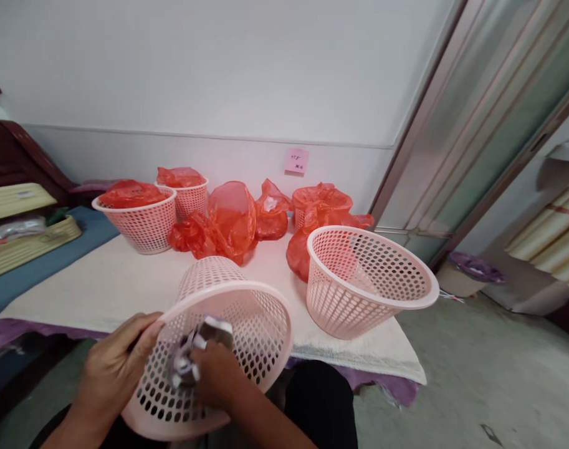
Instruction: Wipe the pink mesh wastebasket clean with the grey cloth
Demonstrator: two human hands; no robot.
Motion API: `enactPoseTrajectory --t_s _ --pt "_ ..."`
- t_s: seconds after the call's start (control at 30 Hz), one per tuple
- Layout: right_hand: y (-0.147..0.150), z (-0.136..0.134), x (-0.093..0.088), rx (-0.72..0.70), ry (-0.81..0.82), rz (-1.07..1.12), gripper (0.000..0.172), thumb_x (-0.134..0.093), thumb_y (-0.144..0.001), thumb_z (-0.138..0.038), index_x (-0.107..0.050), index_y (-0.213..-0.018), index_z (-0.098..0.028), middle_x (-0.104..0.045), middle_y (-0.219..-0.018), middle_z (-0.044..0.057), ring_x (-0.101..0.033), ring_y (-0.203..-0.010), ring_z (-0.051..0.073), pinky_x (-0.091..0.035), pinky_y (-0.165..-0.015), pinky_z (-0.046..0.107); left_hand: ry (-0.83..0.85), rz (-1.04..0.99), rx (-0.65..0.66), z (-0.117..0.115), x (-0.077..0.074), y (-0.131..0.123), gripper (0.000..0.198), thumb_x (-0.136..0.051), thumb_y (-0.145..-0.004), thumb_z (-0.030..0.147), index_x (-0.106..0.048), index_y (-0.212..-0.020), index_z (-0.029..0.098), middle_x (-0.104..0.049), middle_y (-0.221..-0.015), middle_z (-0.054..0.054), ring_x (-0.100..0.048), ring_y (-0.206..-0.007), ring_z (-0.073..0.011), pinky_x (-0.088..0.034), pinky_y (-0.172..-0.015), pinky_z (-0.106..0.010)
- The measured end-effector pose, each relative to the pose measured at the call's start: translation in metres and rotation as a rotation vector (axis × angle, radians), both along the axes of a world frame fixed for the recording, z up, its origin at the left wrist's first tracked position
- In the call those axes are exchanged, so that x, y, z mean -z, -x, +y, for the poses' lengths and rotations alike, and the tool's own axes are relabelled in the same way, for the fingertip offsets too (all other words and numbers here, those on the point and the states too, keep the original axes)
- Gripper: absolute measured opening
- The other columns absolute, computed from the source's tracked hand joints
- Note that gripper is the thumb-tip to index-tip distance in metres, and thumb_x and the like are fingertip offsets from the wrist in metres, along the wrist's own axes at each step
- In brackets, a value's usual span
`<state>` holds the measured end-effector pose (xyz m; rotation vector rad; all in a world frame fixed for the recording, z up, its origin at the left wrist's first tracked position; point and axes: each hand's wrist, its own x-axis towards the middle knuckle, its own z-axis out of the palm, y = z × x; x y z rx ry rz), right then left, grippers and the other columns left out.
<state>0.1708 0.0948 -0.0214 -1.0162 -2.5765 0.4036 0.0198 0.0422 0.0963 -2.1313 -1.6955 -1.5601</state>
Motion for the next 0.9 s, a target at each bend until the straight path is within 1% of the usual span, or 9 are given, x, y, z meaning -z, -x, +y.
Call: enactPoseTrajectory --t_s 0.1,0.2,0.33,0.43,0.57,0.67,0.73,0.8,0.9 --pt "-0.020 -0.032 -0.009 -0.114 -0.008 0.000 0.044 -0.074 -0.061 -0.032 -0.062 -0.103 -0.027 -0.065 -0.095 0.004 -0.062 -0.080 0.022 -0.052 -0.070 0.033 0.062 -0.061 -0.040 0.012 -0.011 0.009 0.013 -0.057 -0.091 0.035 -0.067 -0.092 0.026 -0.069 -0.082 0.006 -0.063 -0.074 -0.0087 -0.045 -0.071 -0.015" --pt "-0.025 -0.049 -0.008 -0.082 -0.139 -0.021 0.061 -0.075 -0.062 -0.043 -0.056 -0.117 -0.023 -0.064 -0.104 0.010 -0.062 -0.086 0.030 -0.055 -0.072 0.046 0.178 -0.152 -0.040 0.023 -0.020 0.007 0.021 -0.057 -0.090 0.043 -0.069 -0.091 0.026 -0.071 -0.084 0.006 -0.062 -0.076 -0.0105 -0.045 -0.071 -0.018" --pt "-0.012 -0.051 0.012 0.046 -0.334 0.002 0.039 -0.065 -0.076 -0.031 -0.057 -0.112 -0.020 -0.067 -0.100 0.012 -0.063 -0.081 0.031 -0.056 -0.067 0.048 0.231 -0.135 0.040 0.036 -0.030 -0.003 0.027 -0.055 -0.090 0.046 -0.068 -0.086 0.023 -0.068 -0.080 0.004 -0.059 -0.075 -0.0113 -0.044 -0.070 -0.020" --pt "-0.003 -0.049 0.018 0.026 -0.329 0.033 0.037 -0.065 -0.074 -0.031 -0.057 -0.108 -0.018 -0.067 -0.096 0.012 -0.063 -0.078 0.030 -0.056 -0.061 0.044 0.190 -0.113 0.032 0.041 -0.036 -0.005 0.030 -0.054 -0.090 0.048 -0.067 -0.085 0.021 -0.068 -0.080 0.002 -0.060 -0.075 -0.0125 -0.044 -0.071 -0.022" --pt "0.007 -0.054 -0.011 0.014 -0.098 0.198 0.062 -0.069 -0.059 -0.025 -0.054 -0.119 -0.019 -0.065 -0.108 0.013 -0.064 -0.090 0.031 -0.058 -0.070 0.042 0.204 -0.061 -0.047 0.027 -0.030 -0.003 0.033 -0.053 -0.090 0.050 -0.066 -0.103 0.023 -0.069 -0.096 -0.001 -0.063 -0.088 -0.0162 -0.045 -0.079 -0.027" --pt "0.013 -0.058 -0.052 0.118 0.079 0.570 0.080 -0.062 -0.060 -0.014 -0.041 -0.137 -0.023 -0.060 -0.124 0.010 -0.061 -0.110 0.026 -0.053 -0.093 0.039 0.260 -0.013 -0.081 0.002 -0.011 -0.006 0.034 -0.051 -0.091 0.047 -0.060 -0.115 0.025 -0.066 -0.104 -0.001 -0.062 -0.100 -0.0175 -0.044 -0.087 -0.028" --pt "0.015 -0.056 -0.073 0.058 0.149 0.704 0.080 -0.064 -0.064 -0.013 -0.039 -0.140 -0.025 -0.057 -0.130 0.008 -0.056 -0.120 0.023 -0.045 -0.105 0.037 0.258 -0.038 -0.105 -0.013 0.001 -0.006 0.030 -0.048 -0.094 0.043 -0.058 -0.118 0.028 -0.064 -0.107 0.000 -0.061 -0.102 -0.0157 -0.043 -0.089 -0.026" --pt "0.015 -0.052 -0.082 -0.048 0.187 0.703 0.077 -0.067 -0.072 -0.019 -0.036 -0.142 -0.026 -0.054 -0.135 0.007 -0.052 -0.126 0.021 -0.041 -0.109 0.034 0.229 -0.044 -0.117 -0.022 0.009 -0.003 0.028 -0.047 -0.095 0.040 -0.057 -0.119 0.031 -0.063 -0.104 0.001 -0.061 -0.100 -0.0143 -0.043 -0.088 -0.024" --pt "0.015 -0.042 -0.068 -0.157 0.114 0.495 0.064 -0.066 -0.080 -0.027 -0.040 -0.138 -0.025 -0.055 -0.132 0.008 -0.054 -0.122 0.021 -0.047 -0.100 0.032 0.138 0.010 -0.110 -0.022 0.009 0.008 0.026 -0.047 -0.096 0.034 -0.058 -0.119 0.029 -0.063 -0.099 0.001 -0.063 -0.095 -0.0130 -0.045 -0.084 -0.021"
